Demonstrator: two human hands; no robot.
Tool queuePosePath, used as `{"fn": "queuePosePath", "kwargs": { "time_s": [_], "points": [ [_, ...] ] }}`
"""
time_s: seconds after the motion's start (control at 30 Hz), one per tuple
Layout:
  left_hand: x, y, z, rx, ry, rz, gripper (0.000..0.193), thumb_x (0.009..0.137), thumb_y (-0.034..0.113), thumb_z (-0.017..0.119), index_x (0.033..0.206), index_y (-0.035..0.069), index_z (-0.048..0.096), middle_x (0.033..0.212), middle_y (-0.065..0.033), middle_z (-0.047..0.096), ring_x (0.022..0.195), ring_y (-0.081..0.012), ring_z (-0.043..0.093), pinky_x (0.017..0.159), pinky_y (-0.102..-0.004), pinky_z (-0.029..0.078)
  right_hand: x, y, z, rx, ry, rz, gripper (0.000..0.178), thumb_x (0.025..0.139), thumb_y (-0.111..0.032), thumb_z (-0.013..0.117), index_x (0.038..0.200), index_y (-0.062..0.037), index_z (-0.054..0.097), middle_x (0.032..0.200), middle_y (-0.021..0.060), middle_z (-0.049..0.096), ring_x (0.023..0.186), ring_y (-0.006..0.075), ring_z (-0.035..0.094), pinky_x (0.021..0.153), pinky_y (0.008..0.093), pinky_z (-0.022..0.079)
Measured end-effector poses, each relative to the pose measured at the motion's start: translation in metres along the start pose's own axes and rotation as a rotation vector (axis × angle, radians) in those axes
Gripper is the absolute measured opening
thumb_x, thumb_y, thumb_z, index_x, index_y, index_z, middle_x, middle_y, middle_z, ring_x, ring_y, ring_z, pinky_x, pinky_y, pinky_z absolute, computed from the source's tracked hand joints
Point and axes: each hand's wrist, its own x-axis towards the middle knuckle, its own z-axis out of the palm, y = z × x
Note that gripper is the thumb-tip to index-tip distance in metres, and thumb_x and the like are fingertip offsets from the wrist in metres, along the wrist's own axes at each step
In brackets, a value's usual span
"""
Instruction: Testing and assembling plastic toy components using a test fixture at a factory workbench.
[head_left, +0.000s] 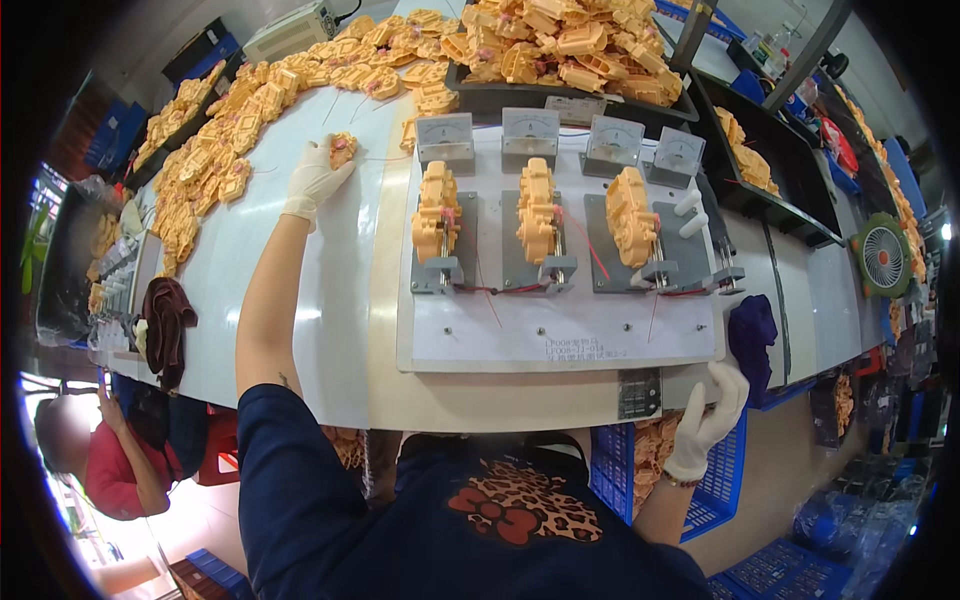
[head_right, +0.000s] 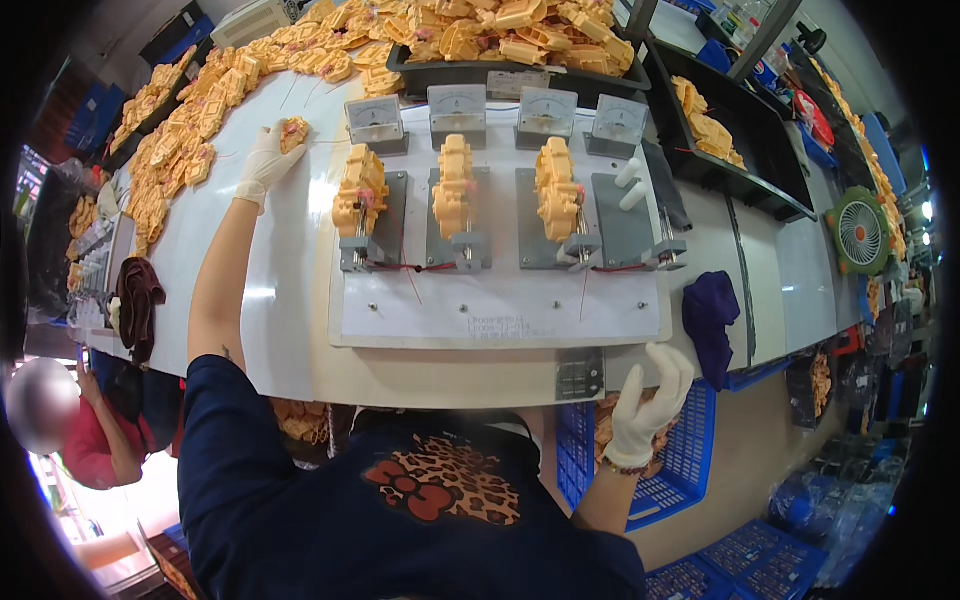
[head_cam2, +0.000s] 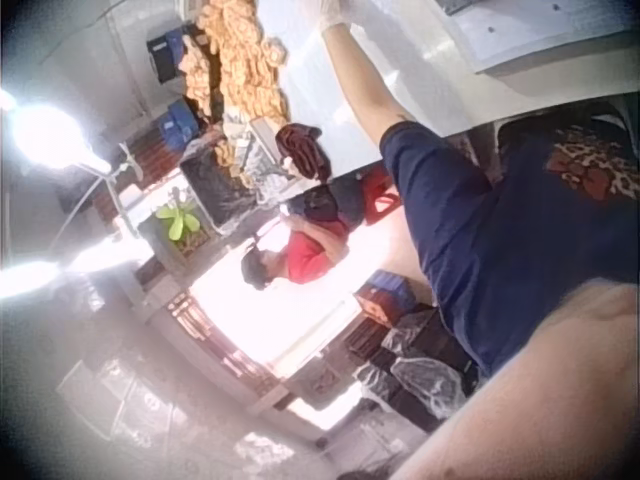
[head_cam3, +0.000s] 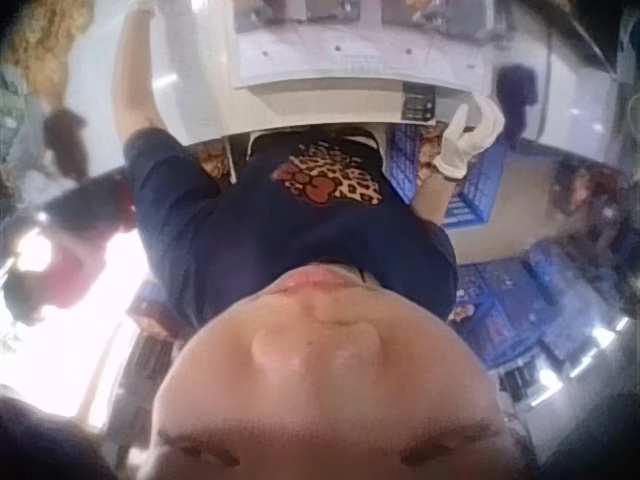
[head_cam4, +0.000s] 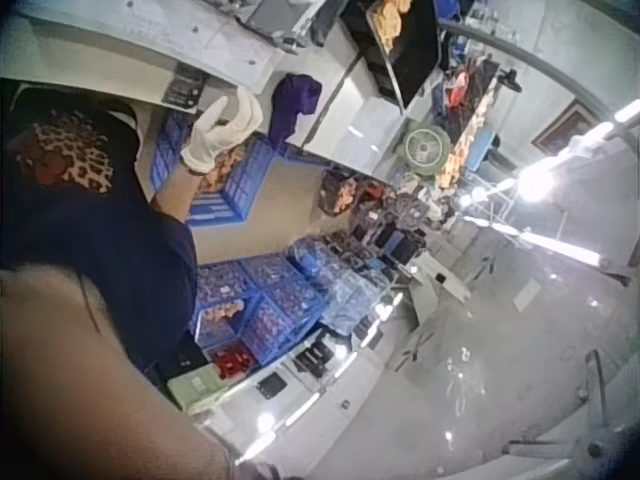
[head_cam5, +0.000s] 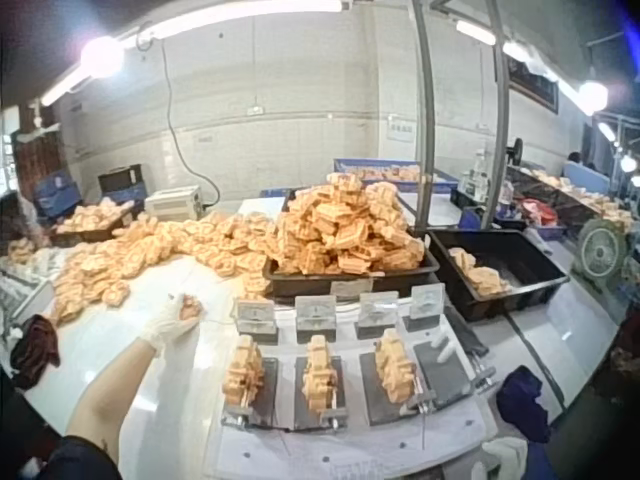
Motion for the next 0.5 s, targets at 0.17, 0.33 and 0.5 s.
{"fn": "queuePosePath", "kwargs": {
  "time_s": [0.17,0.33,0.5],
  "points": [
    [-0.030,-0.046,-0.023,-0.573,-0.338,-0.145,0.068,0.085,0.041,0.071,0.138,0.005,0.053,0.134,-0.0245,0.055,0.111,-0.0354,0.064,0.090,-0.0476,0.053,0.032,-0.001,0.004,0.084,0.076,-0.108,0.029,0.085,0.004,0.056,0.114,0.0020,0.061,0.115,0.0132,0.059,0.109,0.0273,0.056,0.098,0.0383,0.043],
    [-0.105,0.094,-0.104,-2.025,-0.268,-0.398,0.064,0.093,0.039,0.064,0.143,0.002,0.048,0.143,-0.0266,0.050,0.112,-0.0384,0.062,0.086,-0.0490,0.055,0.040,0.017,0.010,0.366,0.126,-0.047,0.035,0.090,0.001,0.054,0.124,0.0055,0.056,0.121,0.0132,0.057,0.112,0.0227,0.054,0.099,0.0361,0.042],
    [-0.161,0.160,-0.137,-2.340,-0.488,-0.151,0.066,0.094,0.040,0.070,0.144,0.007,0.045,0.122,-0.0141,0.054,0.106,-0.0205,0.052,0.076,-0.0270,0.043,0.080,-0.010,0.028,0.336,0.037,0.200,0.059,0.091,-0.005,0.061,0.147,-0.0048,0.042,0.133,0.0148,0.051,0.119,0.0246,0.049,0.103,0.0392,0.040]
  ]
}}
